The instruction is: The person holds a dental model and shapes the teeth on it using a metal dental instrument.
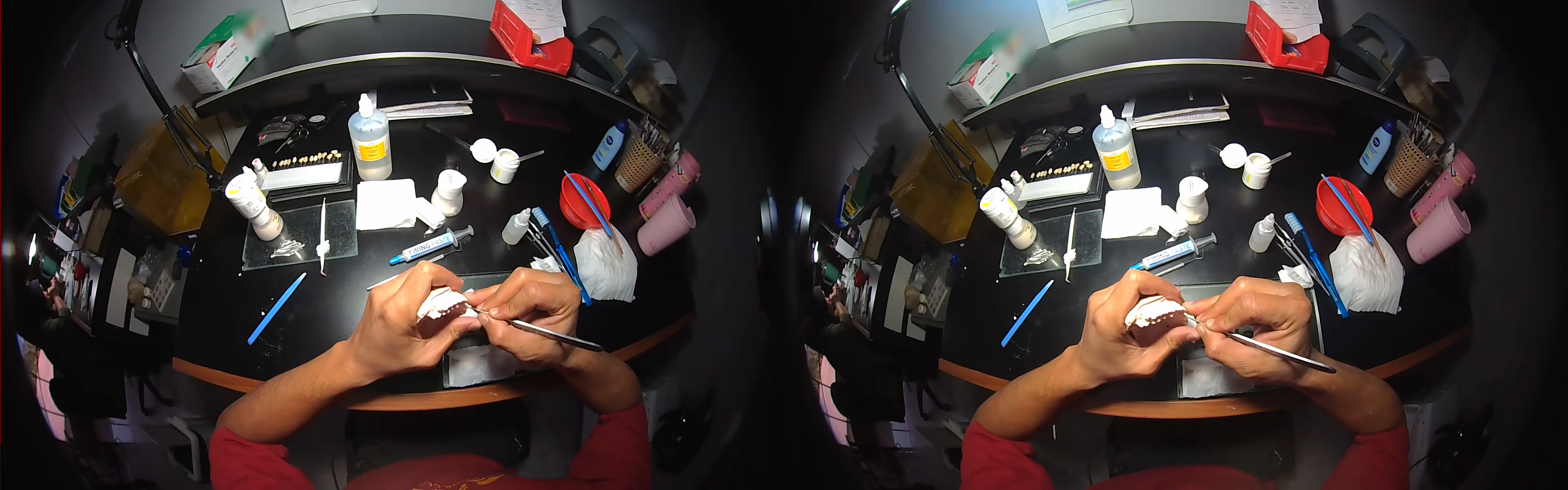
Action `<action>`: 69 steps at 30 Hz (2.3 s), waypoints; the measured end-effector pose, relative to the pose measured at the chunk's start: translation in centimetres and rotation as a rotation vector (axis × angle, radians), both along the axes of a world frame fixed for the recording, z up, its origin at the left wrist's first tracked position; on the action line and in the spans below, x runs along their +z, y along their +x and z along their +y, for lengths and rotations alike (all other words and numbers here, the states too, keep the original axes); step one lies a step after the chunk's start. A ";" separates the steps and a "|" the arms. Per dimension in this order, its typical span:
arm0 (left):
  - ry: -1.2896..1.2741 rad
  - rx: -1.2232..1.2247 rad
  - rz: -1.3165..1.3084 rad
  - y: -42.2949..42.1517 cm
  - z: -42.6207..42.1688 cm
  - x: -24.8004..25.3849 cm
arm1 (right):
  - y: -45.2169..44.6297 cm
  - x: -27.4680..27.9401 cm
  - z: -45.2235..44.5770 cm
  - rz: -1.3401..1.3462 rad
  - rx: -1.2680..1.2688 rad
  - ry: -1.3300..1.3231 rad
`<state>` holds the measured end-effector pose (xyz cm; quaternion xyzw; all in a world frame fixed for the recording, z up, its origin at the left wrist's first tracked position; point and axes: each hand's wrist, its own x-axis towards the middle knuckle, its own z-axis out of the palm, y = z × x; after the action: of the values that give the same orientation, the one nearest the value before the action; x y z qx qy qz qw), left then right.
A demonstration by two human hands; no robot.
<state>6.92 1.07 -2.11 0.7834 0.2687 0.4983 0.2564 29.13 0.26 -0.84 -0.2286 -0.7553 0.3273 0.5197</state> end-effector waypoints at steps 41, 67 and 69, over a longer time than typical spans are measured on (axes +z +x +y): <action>-0.095 0.012 -0.011 -0.2 0.3 0.3 | -0.4 -0.6 0.1 0.049 -0.005 -0.058; -0.553 -0.182 -0.116 -0.5 0.4 0.9 | -0.1 -0.6 0.3 0.111 0.079 -0.215; -0.602 -0.217 -0.140 -0.6 0.5 0.9 | -0.1 -0.6 0.2 0.124 0.081 -0.222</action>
<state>6.37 1.60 -1.17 0.6605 0.3005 0.4188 0.5460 28.98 0.49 -1.42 -0.2331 -0.6895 0.4431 0.5234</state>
